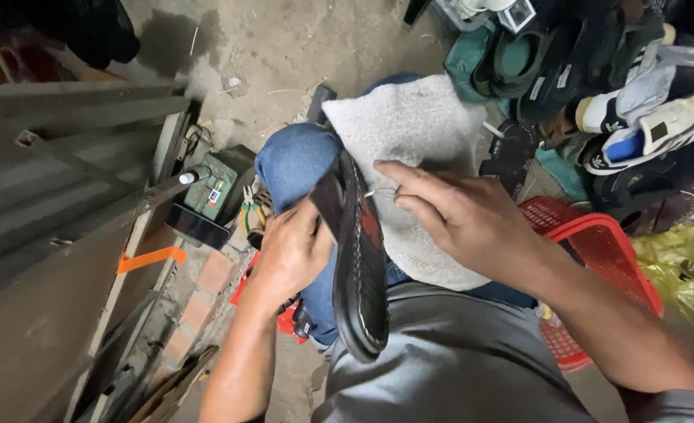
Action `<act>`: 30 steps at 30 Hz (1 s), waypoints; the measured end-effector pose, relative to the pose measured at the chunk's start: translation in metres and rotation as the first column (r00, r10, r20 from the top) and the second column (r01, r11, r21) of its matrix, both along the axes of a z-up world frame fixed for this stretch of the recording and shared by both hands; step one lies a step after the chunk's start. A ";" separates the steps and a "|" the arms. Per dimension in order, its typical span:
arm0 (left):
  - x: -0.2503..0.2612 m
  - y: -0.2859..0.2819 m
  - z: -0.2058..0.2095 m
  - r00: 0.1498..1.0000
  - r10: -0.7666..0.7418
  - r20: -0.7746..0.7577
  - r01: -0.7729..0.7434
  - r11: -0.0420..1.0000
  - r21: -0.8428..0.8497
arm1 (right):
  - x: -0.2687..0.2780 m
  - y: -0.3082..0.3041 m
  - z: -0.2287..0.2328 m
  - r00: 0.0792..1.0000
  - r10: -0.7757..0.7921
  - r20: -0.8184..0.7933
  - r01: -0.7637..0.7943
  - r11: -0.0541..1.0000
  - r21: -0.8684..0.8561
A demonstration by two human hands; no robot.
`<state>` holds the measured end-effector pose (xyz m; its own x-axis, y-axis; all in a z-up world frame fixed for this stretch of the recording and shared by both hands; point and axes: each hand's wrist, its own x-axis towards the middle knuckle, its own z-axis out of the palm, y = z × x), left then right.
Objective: Hand-sewing a brown leather sandal to repair or assemble it using a needle and thread.
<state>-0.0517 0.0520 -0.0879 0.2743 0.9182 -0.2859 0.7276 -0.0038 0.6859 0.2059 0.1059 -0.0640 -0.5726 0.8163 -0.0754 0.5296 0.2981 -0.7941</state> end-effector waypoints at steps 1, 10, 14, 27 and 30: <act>-0.005 0.003 0.008 1.000 -0.005 0.001 0.005 1.000 -0.005 | 0.001 0.002 0.003 1.000 -0.005 0.001 0.005 1.000 -0.005; -0.030 -0.003 -0.013 0.945 -0.141 0.294 0.166 0.984 -0.061 | -0.003 0.000 0.005 0.998 0.062 0.004 -0.061 0.991 -0.120; -0.032 -0.016 -0.023 0.987 -0.150 -0.049 0.158 0.954 0.253 | -0.015 -0.003 0.002 0.991 0.125 -0.052 -0.126 0.991 -0.031; -0.092 -0.093 -0.040 0.898 0.386 -0.212 -0.380 0.922 0.069 | -0.017 -0.017 -0.012 0.997 0.078 0.013 -0.079 0.974 0.214; -0.066 -0.096 -0.031 0.879 0.470 -0.079 -0.470 0.882 0.028 | -0.012 -0.021 0.000 0.971 0.183 -0.153 -0.184 0.983 0.009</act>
<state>-0.1178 -0.0440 -0.1189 -0.2139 0.9356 -0.2809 0.6982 0.3476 0.6259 0.1943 0.0852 -0.0645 -0.7178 0.6959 0.0208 0.3385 0.3749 -0.8630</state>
